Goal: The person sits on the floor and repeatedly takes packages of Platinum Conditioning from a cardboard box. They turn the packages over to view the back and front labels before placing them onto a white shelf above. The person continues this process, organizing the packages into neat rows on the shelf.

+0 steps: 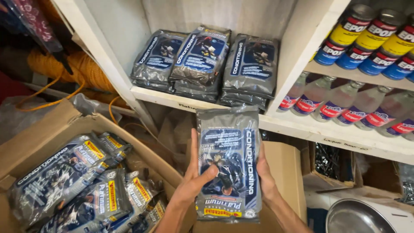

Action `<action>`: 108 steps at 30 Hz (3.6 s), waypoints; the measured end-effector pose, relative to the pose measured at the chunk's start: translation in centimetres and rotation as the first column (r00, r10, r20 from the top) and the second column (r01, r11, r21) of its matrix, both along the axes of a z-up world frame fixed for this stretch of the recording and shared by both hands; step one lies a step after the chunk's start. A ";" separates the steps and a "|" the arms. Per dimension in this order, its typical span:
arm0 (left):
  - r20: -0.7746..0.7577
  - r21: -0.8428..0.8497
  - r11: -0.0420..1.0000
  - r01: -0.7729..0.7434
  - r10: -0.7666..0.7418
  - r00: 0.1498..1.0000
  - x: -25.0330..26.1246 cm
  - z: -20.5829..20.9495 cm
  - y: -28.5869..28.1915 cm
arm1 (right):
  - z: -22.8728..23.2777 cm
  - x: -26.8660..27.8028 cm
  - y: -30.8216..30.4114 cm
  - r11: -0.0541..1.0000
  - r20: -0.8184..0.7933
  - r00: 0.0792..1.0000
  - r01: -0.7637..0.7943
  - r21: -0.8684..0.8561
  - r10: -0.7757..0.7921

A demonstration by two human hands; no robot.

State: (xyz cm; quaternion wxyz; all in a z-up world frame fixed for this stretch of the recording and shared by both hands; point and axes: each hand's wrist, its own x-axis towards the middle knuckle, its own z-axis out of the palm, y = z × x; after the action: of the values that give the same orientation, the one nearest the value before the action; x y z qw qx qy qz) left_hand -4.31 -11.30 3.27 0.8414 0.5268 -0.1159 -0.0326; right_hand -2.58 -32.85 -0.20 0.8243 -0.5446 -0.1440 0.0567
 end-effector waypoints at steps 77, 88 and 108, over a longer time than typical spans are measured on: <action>-0.462 -0.310 0.948 -0.074 -0.082 0.883 3.5 -5.5 -2.5 | -4.5 3.3 -2.9 0.988 -0.377 0.926 0.055 0.144 0.004; -0.444 -0.362 0.930 -0.061 -0.115 0.889 5.1 -6.6 -1.7 | -5.0 3.8 -3.0 0.996 -0.347 0.934 0.083 -0.014 -0.083; -0.500 -0.450 0.892 -0.045 -0.210 0.841 7.3 -8.7 -2.2 | -6.6 5.1 -3.8 0.982 -0.253 0.968 0.055 0.181 -0.008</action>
State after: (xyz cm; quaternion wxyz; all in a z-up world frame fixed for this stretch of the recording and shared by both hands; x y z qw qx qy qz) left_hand 2.97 -13.47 -5.39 0.9352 0.2844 0.0959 -0.1880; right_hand 2.53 -36.63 -6.83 0.8840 -0.4556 -0.0348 0.0982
